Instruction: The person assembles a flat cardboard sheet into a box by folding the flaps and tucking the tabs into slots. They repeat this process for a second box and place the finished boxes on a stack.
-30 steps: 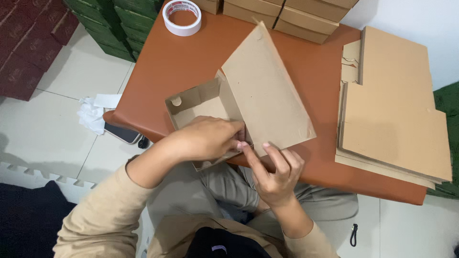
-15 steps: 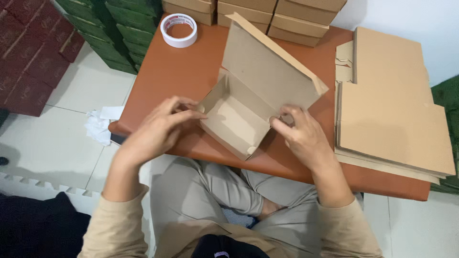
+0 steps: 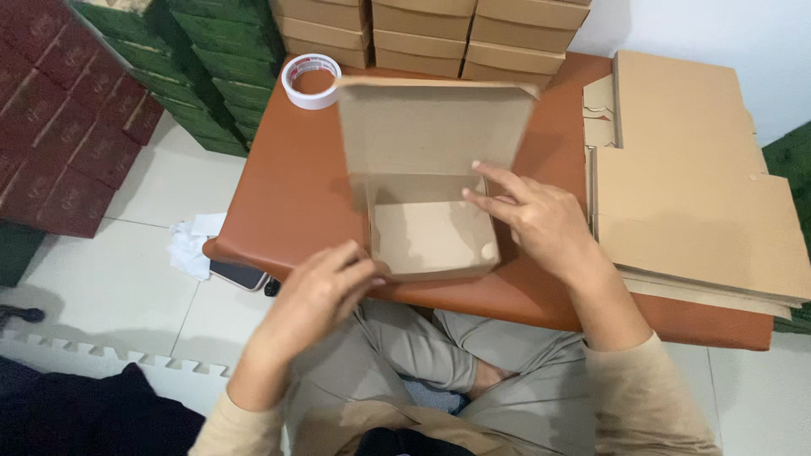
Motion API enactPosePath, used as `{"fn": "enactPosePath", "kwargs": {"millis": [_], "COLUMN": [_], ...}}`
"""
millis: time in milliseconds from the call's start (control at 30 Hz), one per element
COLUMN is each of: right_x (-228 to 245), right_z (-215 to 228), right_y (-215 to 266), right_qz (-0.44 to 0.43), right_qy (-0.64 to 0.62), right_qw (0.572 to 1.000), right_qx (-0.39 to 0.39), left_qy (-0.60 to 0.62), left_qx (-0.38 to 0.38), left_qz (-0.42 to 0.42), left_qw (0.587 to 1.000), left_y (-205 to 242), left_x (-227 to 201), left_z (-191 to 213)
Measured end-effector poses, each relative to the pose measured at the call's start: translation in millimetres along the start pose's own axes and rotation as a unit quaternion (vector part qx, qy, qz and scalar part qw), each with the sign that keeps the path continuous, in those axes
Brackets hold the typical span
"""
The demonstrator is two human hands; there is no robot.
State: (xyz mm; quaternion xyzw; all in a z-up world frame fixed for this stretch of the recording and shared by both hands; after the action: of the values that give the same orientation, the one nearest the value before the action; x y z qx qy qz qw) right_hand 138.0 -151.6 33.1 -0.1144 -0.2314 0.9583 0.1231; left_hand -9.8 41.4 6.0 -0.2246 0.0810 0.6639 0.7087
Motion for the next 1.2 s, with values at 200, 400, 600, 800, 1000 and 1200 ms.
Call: {"fn": "enactPosePath", "kwargs": {"millis": [200,400,600,800,1000,1200], "right_x": [-3,33,67,82,52,41], "right_z": [19,18,-33,-68,-77,-88], "right_y": [22,-40,-107,-130,-116,-113], "right_qz": [-0.103,-0.005,0.072,0.094,0.02,-0.051], "right_qy": [0.007,-0.126,-0.151,-0.209,-0.285,-0.306], "right_qw": [0.993,0.992,0.979,0.956,0.951,0.947], "right_qx": [-0.05,0.021,0.117,0.183,0.121,0.085], "left_qy": [0.044,-0.104,-0.151,-0.117,-0.141,-0.124], "left_qx": [-0.06,-0.131,-0.179,-0.186,-0.265,-0.32], "left_qz": [-0.063,-0.041,-0.051,-0.071,-0.096,-0.1], "left_qw": [0.995,0.985,0.971,0.973,0.949,0.934], "left_y": [12,-7,4,13,24,27], "left_x": [-23,8,35,30,14,5], "left_z": [-13,10,-36,-40,-34,-24]}}
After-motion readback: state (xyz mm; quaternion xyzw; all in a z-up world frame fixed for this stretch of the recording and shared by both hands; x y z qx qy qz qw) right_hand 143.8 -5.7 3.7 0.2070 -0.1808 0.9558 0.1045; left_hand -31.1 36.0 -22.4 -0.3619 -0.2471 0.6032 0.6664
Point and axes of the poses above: each hand's wrist, its own y-axis away from the middle knuckle, its own z-axis out of the back of the hand, x = y × z, the point moved 6 cm from there along -y, towards the middle knuckle, and after that the axes turned 8 degrees about z, right-handed, at the moved point
